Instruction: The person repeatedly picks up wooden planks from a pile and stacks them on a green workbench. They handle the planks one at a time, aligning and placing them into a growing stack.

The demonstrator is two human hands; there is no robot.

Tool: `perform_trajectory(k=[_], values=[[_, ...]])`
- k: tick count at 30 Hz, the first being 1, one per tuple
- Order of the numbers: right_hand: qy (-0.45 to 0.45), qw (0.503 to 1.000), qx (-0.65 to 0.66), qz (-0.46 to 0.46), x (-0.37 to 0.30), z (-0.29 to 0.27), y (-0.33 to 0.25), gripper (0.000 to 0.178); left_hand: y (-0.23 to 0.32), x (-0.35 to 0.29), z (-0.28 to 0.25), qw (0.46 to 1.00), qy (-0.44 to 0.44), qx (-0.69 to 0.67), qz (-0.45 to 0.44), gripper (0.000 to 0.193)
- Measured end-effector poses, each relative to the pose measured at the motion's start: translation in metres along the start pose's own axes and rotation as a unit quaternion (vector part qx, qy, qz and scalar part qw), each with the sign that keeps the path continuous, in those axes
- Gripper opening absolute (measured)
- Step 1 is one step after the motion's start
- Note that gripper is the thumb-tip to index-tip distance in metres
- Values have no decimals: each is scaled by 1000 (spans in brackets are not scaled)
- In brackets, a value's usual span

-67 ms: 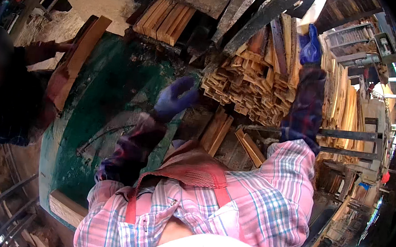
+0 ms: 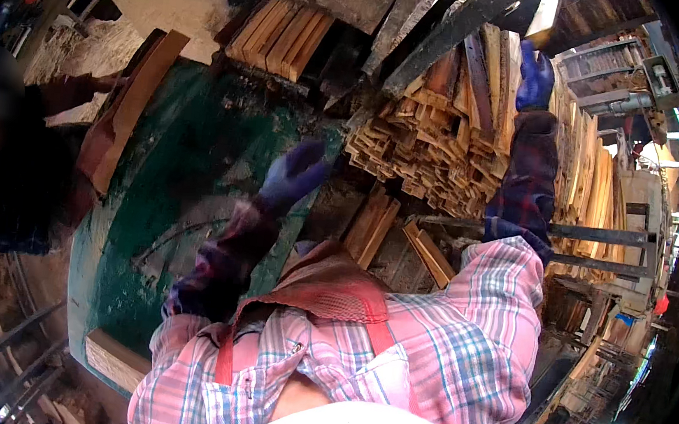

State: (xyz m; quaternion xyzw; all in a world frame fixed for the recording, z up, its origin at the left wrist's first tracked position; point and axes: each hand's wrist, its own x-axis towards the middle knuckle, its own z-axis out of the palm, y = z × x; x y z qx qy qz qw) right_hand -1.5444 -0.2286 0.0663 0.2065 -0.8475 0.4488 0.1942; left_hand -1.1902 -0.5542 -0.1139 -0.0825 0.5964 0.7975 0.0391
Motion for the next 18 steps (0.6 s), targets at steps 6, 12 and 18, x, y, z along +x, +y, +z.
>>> perform_trajectory(k=[6, 12, 18], values=[[-322, 797, -455, 232, -70, 56, 77, 92, -47, -5, -42, 993, 51, -41, -97, 51], [-313, 626, -710, 81, -89, 71, 96, 62, -61, -2, -61, 988, 95, 6, -123, 47], [-271, 800, -522, 117, -22, 141, 54, 49, -38, 23, -49, 987, 101, -51, -114, 45]])
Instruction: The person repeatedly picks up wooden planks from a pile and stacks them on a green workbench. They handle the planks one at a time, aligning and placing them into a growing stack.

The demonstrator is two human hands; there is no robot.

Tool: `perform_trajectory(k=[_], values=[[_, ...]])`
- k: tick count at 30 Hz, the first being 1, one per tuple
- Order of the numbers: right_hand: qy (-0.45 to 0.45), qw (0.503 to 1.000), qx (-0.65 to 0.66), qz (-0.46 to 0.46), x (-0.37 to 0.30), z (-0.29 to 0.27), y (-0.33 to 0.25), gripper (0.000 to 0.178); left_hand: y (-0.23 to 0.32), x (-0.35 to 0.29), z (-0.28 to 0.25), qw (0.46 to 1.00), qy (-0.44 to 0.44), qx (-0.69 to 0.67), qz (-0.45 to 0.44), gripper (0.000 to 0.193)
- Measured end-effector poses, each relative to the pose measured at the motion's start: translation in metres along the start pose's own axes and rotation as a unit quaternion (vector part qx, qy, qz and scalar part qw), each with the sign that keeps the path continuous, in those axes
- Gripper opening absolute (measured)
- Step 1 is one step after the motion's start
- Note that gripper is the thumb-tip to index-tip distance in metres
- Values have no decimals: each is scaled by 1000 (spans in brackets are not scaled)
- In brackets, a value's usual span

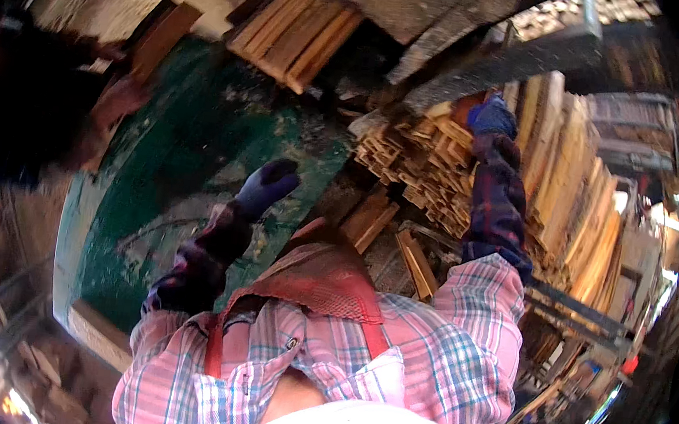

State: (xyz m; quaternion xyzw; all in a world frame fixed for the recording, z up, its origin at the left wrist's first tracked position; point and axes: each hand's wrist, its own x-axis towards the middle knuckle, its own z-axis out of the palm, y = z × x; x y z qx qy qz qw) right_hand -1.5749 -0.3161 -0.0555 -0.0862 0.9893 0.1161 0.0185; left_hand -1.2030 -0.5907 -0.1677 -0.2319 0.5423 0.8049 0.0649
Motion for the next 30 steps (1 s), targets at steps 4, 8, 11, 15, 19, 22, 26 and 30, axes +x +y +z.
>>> perform_trajectory(k=[4, 8, 11, 15, 19, 22, 26, 30], values=[[6, 985, 150, -80, -4, 23, -7, 39, 21, 18, -13, 993, 22, 75, 86, 45], [108, 927, 341, -114, -79, 28, -22, 30, 30, 71, -94, 979, 163, -34, 120, 34], [68, 883, 456, -83, -110, 52, -43, 29, 30, 129, -133, 957, 189, -177, 128, 36], [-10, 815, 561, -146, -137, 112, -63, 23, 17, 189, -161, 822, 286, 195, 452, 32], [-153, 723, 652, -168, -158, 134, -75, 23, 40, 207, -187, 917, 235, -4, 322, 38], [-155, 717, 659, -167, -174, 147, -78, 22, 95, 177, -120, 919, 220, -262, 196, 40], [-136, 726, 643, -201, -174, 166, -90, 28, 94, 176, -146, 935, 276, -186, 124, 36], [-208, 694, 665, -184, -183, 146, -102, 28, 69, 159, -160, 932, 297, -20, 206, 34]])
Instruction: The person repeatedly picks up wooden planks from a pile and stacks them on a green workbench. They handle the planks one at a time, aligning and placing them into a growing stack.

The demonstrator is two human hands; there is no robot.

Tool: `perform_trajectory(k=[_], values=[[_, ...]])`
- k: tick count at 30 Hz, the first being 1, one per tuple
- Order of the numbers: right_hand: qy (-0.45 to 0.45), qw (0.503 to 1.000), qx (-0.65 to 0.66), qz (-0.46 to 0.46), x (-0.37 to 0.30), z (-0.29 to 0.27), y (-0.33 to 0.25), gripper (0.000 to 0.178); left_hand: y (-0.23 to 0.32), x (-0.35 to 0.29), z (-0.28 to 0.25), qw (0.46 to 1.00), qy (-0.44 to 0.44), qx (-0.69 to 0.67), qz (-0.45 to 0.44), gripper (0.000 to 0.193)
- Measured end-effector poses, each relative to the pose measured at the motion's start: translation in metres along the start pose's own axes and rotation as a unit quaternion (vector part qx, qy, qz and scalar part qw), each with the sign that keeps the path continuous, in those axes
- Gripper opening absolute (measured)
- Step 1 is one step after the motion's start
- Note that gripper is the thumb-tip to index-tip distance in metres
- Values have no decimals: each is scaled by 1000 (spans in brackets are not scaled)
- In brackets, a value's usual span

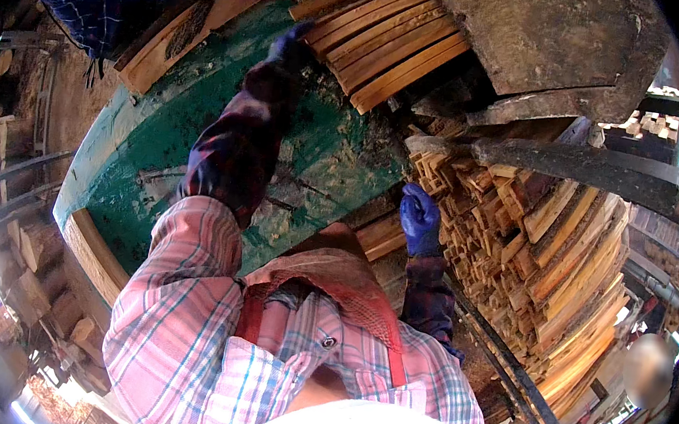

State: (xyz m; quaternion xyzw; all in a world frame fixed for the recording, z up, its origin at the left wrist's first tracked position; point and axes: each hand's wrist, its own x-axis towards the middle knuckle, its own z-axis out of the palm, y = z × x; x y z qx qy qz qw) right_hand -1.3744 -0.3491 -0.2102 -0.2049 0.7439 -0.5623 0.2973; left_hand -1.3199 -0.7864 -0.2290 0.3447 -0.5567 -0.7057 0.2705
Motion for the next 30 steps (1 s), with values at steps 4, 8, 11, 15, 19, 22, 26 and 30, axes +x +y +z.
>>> perform_trajectory(k=[4, 8, 11, 15, 19, 22, 26, 30], values=[[21, 999, -13, -35, -20, 12, 8, 29, -8, -65, -75, 996, -23, 76, -47, 35], [-19, 998, 44, -37, -35, 79, -30, 33, 27, -201, -127, 843, -37, 536, 1, 43], [-137, 968, 212, -5, -56, 171, -47, 39, 6, -319, -160, 929, 83, -240, -268, 48], [-257, 924, 204, 196, -95, 252, -35, 45, -43, -441, -137, 978, 31, -35, -205, 37], [-62, 975, 155, 149, -164, 232, 42, 40, -19, -502, -111, 961, -238, 29, -136, 54], [-42, 971, 206, 113, -248, 166, 58, 43, -18, -494, -128, 908, -318, 189, -194, 41], [136, 954, 221, 150, -384, 120, 91, 52, -32, -493, -141, 919, -319, 114, -203, 32], [258, 886, 324, 208, -464, 121, 131, 59, -44, -502, -130, 908, -330, 168, -195, 31]])
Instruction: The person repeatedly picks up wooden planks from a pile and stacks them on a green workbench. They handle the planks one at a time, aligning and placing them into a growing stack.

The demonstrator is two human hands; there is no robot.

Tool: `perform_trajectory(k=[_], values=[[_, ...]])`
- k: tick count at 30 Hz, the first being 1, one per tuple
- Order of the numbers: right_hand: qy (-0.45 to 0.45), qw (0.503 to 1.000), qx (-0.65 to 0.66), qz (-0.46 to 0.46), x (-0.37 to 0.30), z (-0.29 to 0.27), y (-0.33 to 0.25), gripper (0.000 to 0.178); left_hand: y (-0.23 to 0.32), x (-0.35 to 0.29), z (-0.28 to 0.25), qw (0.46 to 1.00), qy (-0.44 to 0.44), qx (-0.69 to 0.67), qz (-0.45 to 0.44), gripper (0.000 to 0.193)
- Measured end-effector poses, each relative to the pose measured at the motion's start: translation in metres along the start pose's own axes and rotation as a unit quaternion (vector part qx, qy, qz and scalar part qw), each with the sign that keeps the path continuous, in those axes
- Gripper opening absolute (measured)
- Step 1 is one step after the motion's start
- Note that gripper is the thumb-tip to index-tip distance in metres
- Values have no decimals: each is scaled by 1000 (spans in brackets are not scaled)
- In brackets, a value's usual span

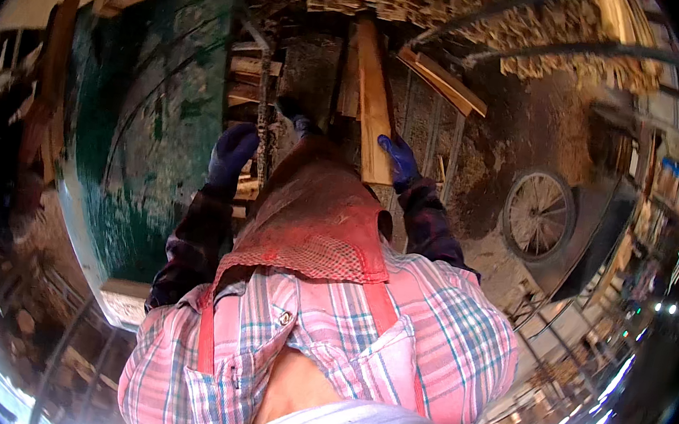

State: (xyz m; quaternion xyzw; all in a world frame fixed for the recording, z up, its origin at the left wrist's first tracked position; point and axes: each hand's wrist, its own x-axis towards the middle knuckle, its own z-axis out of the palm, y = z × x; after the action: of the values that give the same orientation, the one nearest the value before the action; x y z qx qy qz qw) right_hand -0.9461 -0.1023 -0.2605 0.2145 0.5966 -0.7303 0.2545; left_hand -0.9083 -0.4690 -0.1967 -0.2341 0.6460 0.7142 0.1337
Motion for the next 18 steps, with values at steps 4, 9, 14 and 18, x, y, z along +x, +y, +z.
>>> perform_trajectory(k=[4, 9, 14, 18], values=[[263, 953, 77, 132, 36, -122, 145, 59, 11, -1, 37, 987, -146, 53, 28, 33], [421, 877, 204, 109, 57, -150, 141, 67, 0, -14, 31, 987, -124, 75, -63, 35], [373, 904, 182, 106, 56, -180, 91, 54, 15, 4, 31, 989, -94, 104, -36, 35], [251, 872, -419, 44, 16, -154, 60, 49, -2, 22, -3, 991, -85, 104, -13, 37]])
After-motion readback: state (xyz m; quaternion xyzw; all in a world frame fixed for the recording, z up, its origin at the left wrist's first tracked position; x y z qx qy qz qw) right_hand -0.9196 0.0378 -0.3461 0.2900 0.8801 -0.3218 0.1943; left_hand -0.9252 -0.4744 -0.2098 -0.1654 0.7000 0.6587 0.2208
